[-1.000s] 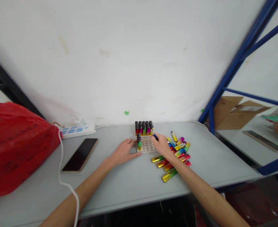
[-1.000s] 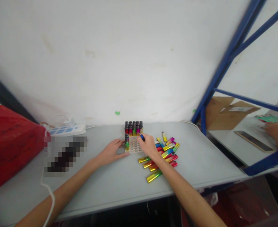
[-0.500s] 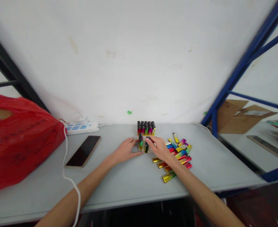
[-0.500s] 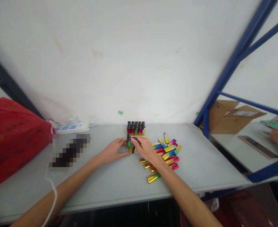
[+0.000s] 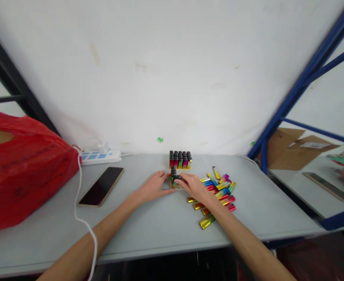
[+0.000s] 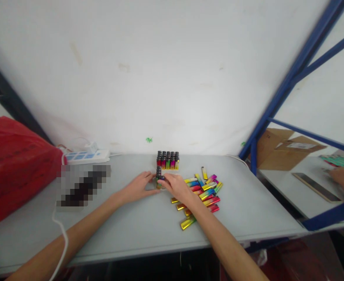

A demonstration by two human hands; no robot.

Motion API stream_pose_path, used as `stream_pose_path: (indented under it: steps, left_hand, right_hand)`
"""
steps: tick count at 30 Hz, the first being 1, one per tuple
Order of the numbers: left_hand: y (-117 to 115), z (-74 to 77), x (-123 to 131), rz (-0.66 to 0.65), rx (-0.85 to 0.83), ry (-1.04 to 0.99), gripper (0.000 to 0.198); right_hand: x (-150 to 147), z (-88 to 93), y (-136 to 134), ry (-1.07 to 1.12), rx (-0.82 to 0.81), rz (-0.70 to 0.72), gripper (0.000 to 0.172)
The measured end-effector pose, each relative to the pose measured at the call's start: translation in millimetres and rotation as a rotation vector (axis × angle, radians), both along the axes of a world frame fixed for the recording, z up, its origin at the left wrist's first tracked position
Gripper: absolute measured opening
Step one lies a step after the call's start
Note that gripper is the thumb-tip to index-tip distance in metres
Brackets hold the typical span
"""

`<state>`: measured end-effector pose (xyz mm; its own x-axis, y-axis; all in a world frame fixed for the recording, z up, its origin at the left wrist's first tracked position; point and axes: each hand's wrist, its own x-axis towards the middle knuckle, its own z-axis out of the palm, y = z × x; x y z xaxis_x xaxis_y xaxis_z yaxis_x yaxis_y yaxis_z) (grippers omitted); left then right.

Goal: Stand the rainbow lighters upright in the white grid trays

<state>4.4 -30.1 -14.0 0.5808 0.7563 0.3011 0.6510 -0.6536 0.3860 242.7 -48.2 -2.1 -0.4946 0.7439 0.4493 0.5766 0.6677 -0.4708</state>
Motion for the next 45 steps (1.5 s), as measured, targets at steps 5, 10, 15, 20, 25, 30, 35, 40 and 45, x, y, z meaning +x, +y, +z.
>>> stream_pose_path:
  steps: [5, 10, 15, 20, 25, 30, 35, 40, 45]
  left_hand:
    - [0.8, -0.3, 0.1, -0.006, -0.007, -0.017, 0.055]
    - [2.0, -0.6, -0.6, -0.008, -0.014, -0.001, 0.053]
    - [0.6, 1.9, -0.5, 0.004, -0.025, 0.02, 0.053]
    - [-0.1, 3.4, -0.9, 0.008, -0.027, 0.032, 0.052]
    - [-0.8, 3.5, -0.6, 0.013, -0.019, 0.06, 0.053]
    - [-1.9, 5.0, -0.1, 0.011, -0.019, 0.075, 0.054]
    - [-1.5, 5.9, 0.0, 0.011, -0.036, 0.082, 0.057]
    - [-1.7, 4.8, 0.2, 0.018, -0.021, 0.078, 0.054]
    - [-0.3, 4.0, -1.4, 0.005, -0.028, 0.063, 0.055]
  right_hand:
    - [-1.0, 1.8, 1.7, -0.138, 0.019, 0.012, 0.029]
    - [-7.8, 8.6, -2.0, -0.363, 0.05, -0.1, 0.033]
    - [8.4, 20.6, -0.9, -0.307, -0.003, -0.089, 0.046]
    - [74.2, 32.4, 14.4, -0.194, -0.083, -0.166, 0.039]
    - [124.1, 28.7, 23.3, -0.322, -0.305, -0.185, 0.03]
    - [125.1, 19.6, 28.2, -0.33, -0.289, -0.179, 0.013]
    - [120.6, 15.1, 30.8, -0.18, -0.258, -0.22, 0.016]
    - [109.7, 22.5, 31.0, 0.168, -0.138, -0.268, 0.031]
    - [87.5, 20.5, 34.9, 0.552, -0.294, -0.325, 0.053]
